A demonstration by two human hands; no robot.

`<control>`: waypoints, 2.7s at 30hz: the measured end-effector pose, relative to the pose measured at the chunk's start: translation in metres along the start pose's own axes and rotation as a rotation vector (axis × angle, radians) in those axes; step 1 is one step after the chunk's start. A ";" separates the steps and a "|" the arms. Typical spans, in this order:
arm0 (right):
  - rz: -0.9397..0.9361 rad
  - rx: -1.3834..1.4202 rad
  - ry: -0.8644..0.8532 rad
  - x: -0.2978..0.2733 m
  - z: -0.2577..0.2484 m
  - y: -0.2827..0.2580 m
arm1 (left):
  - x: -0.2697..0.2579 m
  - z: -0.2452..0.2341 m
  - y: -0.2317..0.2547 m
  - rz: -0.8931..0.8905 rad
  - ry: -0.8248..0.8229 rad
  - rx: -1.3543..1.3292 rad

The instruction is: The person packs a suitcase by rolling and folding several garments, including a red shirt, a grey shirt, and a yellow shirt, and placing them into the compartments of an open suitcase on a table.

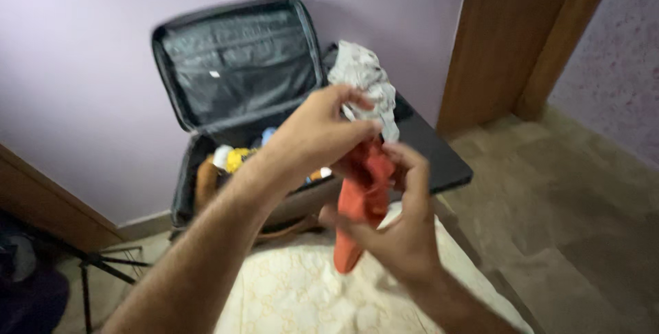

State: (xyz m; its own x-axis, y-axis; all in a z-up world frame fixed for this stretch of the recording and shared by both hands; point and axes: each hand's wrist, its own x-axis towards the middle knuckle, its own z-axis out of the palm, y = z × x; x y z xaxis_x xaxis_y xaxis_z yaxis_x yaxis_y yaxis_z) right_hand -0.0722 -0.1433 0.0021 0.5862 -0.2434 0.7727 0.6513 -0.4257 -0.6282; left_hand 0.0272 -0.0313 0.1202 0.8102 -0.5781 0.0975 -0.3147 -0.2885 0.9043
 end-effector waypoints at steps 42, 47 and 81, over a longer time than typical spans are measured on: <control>0.069 -0.638 -0.586 -0.015 -0.125 0.509 | 0.289 0.254 -0.360 0.034 0.015 0.625; 0.187 -0.499 -0.587 -0.025 -0.135 0.501 | 0.289 0.241 -0.375 0.226 -0.024 0.640; 0.170 -0.537 -0.605 0.010 -0.120 0.497 | 0.281 0.232 -0.390 0.421 0.167 0.362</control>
State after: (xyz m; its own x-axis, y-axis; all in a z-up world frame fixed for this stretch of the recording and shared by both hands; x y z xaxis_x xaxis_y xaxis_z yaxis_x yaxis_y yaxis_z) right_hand 0.1998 -0.4621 -0.2911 0.9141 0.1037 0.3920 0.3009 -0.8215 -0.4844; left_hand 0.2625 -0.2581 -0.3018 0.6363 -0.5797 0.5089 -0.7521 -0.3198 0.5762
